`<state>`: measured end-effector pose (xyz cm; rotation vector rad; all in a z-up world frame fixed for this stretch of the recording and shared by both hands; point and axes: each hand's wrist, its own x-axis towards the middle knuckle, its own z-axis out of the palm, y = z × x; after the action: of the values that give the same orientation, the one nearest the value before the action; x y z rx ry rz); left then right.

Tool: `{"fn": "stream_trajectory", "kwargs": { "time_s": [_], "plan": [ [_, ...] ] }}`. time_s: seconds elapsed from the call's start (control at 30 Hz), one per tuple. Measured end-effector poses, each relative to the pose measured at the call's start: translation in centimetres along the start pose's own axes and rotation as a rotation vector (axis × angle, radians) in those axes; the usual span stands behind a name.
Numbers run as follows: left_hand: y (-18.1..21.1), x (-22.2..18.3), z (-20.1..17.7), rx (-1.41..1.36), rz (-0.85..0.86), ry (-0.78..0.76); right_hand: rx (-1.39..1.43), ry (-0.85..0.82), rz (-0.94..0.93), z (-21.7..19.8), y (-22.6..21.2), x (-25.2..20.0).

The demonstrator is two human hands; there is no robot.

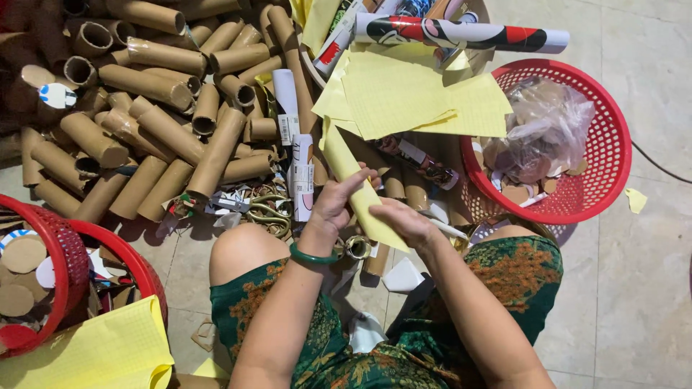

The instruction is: Wrapping cardboard tubes with yellow paper and securing the ends with cardboard discs and tape.

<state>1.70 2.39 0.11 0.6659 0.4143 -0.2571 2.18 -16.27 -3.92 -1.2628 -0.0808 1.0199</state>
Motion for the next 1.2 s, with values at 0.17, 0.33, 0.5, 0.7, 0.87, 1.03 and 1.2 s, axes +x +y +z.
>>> {"fn": "stream_trajectory", "kwargs": {
  "time_s": [0.17, 0.33, 0.5, 0.7, 0.87, 1.03, 1.2],
  "plan": [
    [-2.1, 3.1, -3.9, -0.302, -0.001, -0.028, 0.112, -0.01, 0.114, -1.0, 0.3, 0.2],
    [-3.3, 5.6, -7.0, -0.567, -0.009, 0.242, 0.199, 0.106, -0.123, -0.2, -0.7, -0.5],
    [-3.0, 5.0, -6.4, -0.599, 0.012, 0.304, 0.219, 0.098, -0.086, 1.5, -2.4, -1.2],
    [-4.2, 4.4, -6.6, -0.368, 0.093, 0.216, 0.023, 0.133, -0.295, 1.7, -1.6, -0.4],
    [-4.3, 3.2, -4.8, -0.389, 0.187, 0.242, -0.203, 0.289, -0.442, 2.7, -0.7, 0.4],
    [-3.8, 2.0, -2.9, -0.37, 0.236, 0.299, -0.36, 0.527, -0.549, 4.0, -1.0, 0.8],
    [-0.8, 1.2, -2.2, -0.48, 0.276, 0.158, -0.025, 0.346, -0.363, 3.4, -1.8, 1.7]
  ]
}}
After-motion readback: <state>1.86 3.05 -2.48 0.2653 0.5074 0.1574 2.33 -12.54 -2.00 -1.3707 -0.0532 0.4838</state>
